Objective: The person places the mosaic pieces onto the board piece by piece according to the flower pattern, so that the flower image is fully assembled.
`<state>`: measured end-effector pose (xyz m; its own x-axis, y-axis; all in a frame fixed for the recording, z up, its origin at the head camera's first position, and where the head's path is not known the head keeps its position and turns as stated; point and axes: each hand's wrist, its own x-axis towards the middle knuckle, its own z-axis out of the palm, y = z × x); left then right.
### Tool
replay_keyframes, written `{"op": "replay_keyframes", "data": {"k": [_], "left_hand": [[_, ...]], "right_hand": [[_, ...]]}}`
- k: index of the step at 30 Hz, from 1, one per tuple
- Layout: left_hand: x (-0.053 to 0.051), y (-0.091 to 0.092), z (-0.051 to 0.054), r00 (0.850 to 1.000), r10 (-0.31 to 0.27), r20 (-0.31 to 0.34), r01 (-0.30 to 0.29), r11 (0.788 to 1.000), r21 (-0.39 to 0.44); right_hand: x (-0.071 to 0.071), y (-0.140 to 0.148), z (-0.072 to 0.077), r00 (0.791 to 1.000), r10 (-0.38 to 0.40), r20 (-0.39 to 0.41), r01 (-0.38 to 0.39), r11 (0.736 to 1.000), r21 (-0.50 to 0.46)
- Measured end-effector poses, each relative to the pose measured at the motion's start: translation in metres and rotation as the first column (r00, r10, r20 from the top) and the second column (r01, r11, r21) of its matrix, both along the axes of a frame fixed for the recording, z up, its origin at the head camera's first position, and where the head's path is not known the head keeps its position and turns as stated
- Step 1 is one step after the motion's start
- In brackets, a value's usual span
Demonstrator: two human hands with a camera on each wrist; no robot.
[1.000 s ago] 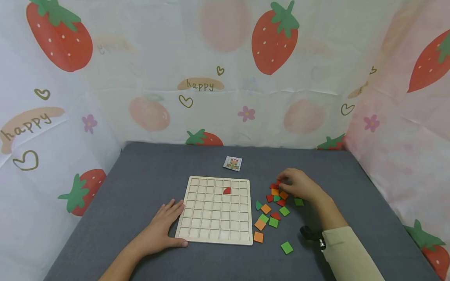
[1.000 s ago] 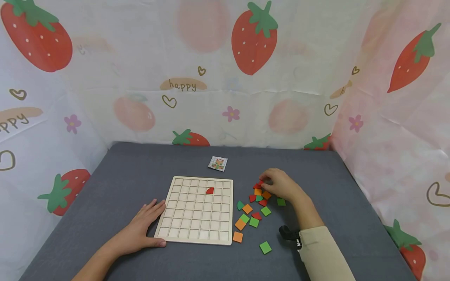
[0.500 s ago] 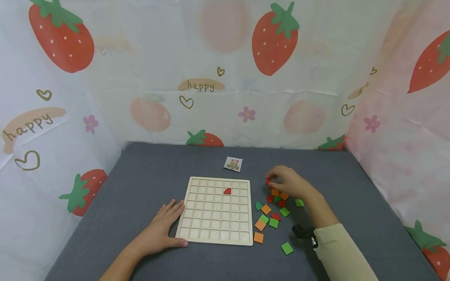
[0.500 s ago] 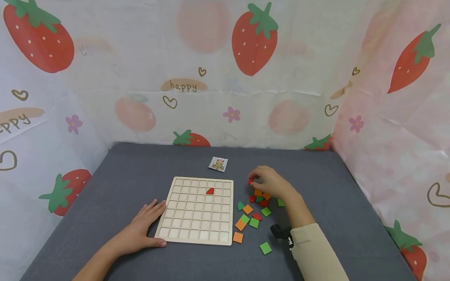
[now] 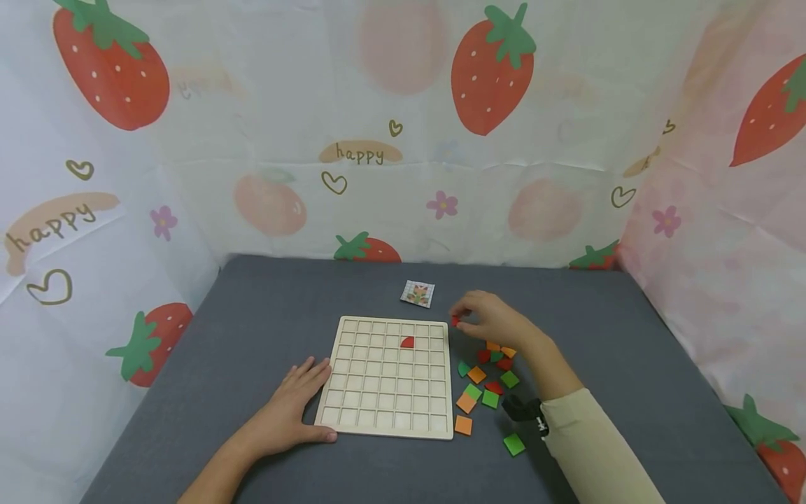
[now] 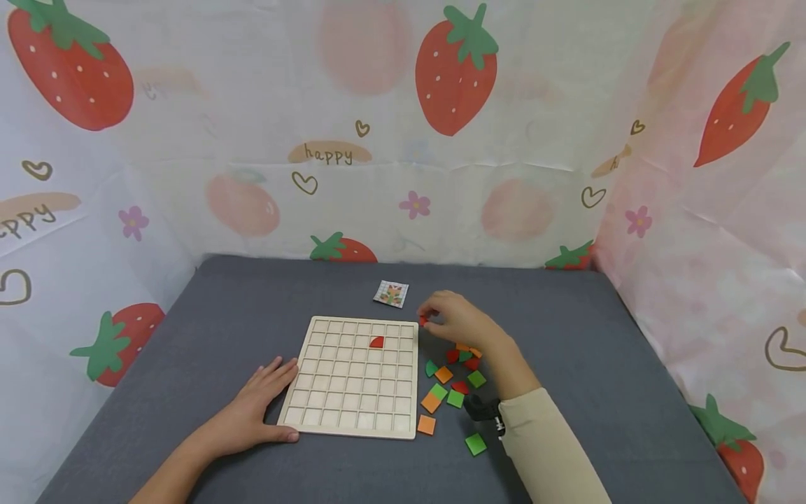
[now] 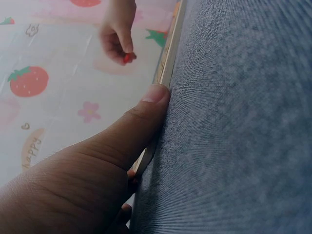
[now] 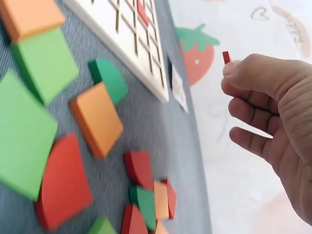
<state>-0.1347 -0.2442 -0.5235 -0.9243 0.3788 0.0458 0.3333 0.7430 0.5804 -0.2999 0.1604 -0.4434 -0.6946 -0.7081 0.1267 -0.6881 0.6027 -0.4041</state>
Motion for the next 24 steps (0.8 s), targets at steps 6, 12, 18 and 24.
{"op": "replay_keyframes", "data": {"k": [6,12,18,24], "left_hand": [[-0.001,0.0,0.002,1.0,-0.003,0.001,0.003,1.0,0.006],[-0.002,0.001,0.002,1.0,-0.004,0.004,0.004,1.0,-0.001],[-0.001,0.0,0.0,1.0,-0.005,0.003,0.005,1.0,0.0],[-0.001,-0.001,0.0,1.0,-0.009,0.001,0.009,1.0,-0.001]], "right_hand": [[-0.002,-0.019,0.001,1.0,0.018,0.021,-0.018,1.0,0.018],[-0.001,-0.034,0.004,0.998,0.054,0.026,-0.054,0.998,0.027],[-0.001,-0.049,0.007,0.996,0.093,0.018,-0.094,0.994,0.052],[0.0,-0.061,0.006,0.991,0.13,0.037,-0.131,0.99,0.043]]}}
